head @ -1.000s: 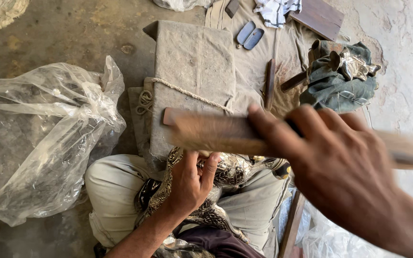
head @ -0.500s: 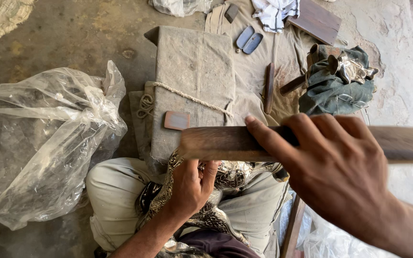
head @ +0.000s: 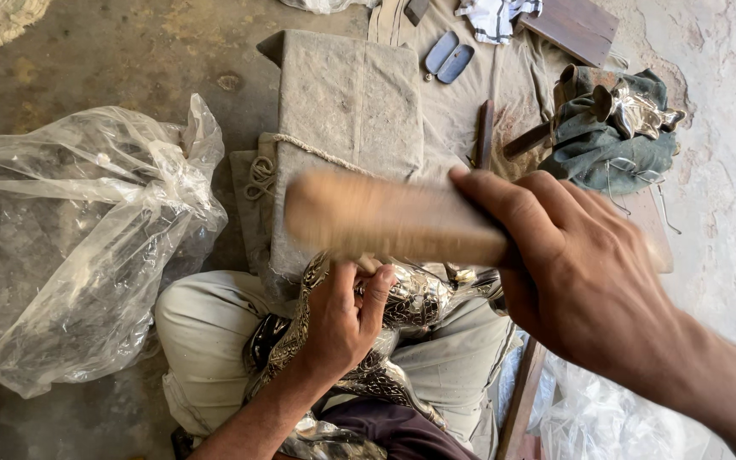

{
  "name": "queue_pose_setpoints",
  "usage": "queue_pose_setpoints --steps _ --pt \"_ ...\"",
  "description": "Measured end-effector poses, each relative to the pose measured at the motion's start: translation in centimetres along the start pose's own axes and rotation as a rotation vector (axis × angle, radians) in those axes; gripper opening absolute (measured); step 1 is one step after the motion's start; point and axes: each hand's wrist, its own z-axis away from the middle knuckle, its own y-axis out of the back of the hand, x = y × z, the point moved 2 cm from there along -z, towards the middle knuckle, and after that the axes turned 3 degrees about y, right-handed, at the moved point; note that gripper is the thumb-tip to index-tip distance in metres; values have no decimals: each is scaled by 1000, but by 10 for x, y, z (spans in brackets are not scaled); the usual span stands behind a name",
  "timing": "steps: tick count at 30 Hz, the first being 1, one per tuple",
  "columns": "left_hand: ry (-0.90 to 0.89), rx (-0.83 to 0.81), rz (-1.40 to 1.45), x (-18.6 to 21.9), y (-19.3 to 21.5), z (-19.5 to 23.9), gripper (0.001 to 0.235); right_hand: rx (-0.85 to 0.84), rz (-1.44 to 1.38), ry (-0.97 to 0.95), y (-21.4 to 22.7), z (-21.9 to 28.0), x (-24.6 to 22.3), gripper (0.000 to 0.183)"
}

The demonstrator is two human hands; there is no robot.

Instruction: The person uses a small metal punch and a wooden mallet to engrave decorative patterns onto a silver-colored metal elephant figurine. The person holds the figurine on their lap and repeatedly strikes the punch to create fine details on the surface.

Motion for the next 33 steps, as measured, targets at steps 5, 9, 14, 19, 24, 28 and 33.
queue_pose_setpoints --steps 5,9,14,19,24,28,33 --pt "46 -17 22 0 0 -1 20 -89 273 38 10 -9 -9 59" --pt "83 -28 93 -1 1 1 26 -119 546 92 13 -10 -14 58" --pt "112 -26 78 -8 -2 3 20 -219 411 -1 1 -1 -2 64" --pt "117 21 75 -9 -2 7 20 -51 33 17 4 -14 -1 62" --pt "149 90 105 -8 3 -1 22 -56 661 191 22 -6 -2 55" --pt "123 -121 -64 -5 2 -9 18 -49 182 -26 12 14 31 51" --pt "-27 -283 -46 3 -2 -20 16 -62 328 -139 -15 23 67 53"
